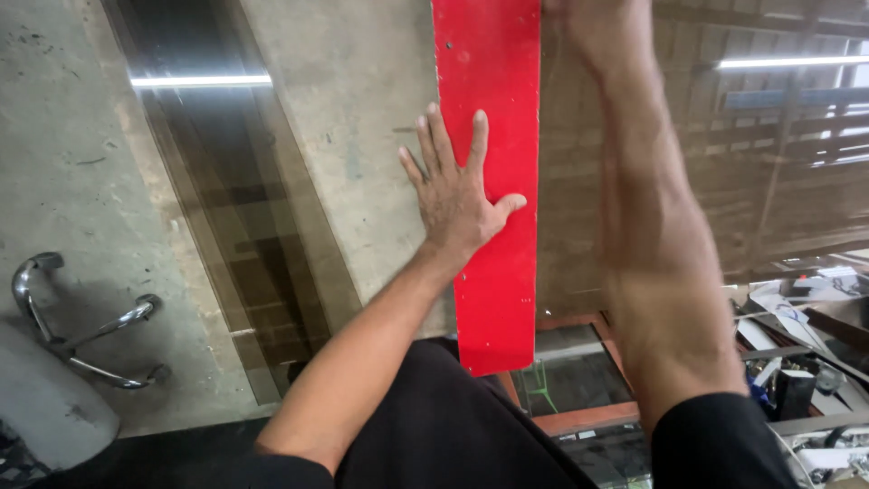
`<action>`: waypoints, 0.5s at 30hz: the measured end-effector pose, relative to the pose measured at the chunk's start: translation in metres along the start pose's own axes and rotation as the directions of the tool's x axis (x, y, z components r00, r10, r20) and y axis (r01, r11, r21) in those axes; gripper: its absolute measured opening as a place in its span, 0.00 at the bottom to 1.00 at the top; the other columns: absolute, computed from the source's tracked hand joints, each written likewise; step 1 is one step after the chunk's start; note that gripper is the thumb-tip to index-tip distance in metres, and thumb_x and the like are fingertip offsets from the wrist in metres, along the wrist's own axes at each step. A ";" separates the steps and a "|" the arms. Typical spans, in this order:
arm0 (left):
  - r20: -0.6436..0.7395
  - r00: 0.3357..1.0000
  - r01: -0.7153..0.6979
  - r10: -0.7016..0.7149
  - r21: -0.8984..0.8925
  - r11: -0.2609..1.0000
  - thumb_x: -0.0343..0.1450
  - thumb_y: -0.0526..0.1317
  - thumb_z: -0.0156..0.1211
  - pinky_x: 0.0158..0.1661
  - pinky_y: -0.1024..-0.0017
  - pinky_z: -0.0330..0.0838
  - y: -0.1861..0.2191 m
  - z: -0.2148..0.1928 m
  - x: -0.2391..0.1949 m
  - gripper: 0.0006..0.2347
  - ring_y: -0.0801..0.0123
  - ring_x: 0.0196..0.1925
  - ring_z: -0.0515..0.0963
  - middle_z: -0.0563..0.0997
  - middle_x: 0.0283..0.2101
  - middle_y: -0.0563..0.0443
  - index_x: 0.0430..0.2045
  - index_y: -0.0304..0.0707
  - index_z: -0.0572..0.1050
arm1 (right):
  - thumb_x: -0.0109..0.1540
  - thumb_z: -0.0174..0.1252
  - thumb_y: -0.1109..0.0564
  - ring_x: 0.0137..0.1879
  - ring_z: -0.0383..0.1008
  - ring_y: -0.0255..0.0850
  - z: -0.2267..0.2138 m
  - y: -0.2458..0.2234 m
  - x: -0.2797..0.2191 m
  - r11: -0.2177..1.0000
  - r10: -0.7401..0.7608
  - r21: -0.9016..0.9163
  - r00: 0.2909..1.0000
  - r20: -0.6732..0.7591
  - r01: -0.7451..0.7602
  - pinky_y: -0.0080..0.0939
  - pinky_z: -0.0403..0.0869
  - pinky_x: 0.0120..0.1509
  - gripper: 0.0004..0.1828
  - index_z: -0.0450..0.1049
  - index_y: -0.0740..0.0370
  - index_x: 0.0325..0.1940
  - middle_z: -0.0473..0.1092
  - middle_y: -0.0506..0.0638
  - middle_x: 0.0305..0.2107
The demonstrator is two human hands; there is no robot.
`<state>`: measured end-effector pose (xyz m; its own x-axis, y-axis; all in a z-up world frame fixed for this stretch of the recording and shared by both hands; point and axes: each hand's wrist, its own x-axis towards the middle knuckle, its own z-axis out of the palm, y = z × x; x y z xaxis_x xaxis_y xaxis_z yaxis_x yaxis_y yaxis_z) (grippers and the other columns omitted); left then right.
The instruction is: Measuring, marking, and scoring a large glass sheet using a straightedge and a glass cutter on a workshop table.
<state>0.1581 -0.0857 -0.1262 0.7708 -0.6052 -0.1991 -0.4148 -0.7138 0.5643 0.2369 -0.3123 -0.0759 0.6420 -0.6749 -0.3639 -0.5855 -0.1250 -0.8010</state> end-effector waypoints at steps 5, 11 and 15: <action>-0.005 1.000 0.009 -0.008 0.240 0.971 0.58 0.79 0.81 0.72 0.25 0.36 -0.009 0.020 0.000 0.66 0.33 0.82 0.30 0.26 0.78 0.25 0.78 0.55 0.33 | 0.62 0.45 0.48 0.37 0.88 0.28 -0.010 0.025 -0.073 1.000 0.016 -0.011 0.999 -0.044 -0.016 0.24 0.80 0.32 0.20 0.81 0.56 0.41 0.84 0.43 0.34; 0.001 1.000 0.016 -0.016 0.274 0.962 0.62 0.90 0.59 0.72 0.26 0.29 -0.017 0.032 0.003 0.61 0.35 0.81 0.28 0.23 0.77 0.27 0.79 0.57 0.36 | 0.65 0.39 0.52 0.44 0.85 0.35 -0.028 0.077 -0.180 0.982 -0.105 -0.160 0.994 -0.012 0.102 0.33 0.80 0.43 0.26 0.80 0.68 0.50 0.81 0.54 0.43; 0.051 0.997 0.045 -0.064 0.314 0.948 0.61 0.81 0.81 0.74 0.28 0.35 0.000 0.013 -0.001 0.65 0.35 0.83 0.34 0.26 0.77 0.29 0.79 0.58 0.35 | 0.69 0.38 0.57 0.46 0.84 0.47 -0.037 0.132 -0.251 0.916 -0.289 -0.287 0.957 0.012 0.280 0.41 0.80 0.48 0.24 0.79 0.72 0.49 0.78 0.64 0.46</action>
<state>0.1507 -0.0895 -0.1365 0.7703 -0.5751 -0.2755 -0.5101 -0.8150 0.2750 -0.0199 -0.1862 -0.0723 0.7896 -0.6012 -0.1229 -0.4990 -0.5124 -0.6989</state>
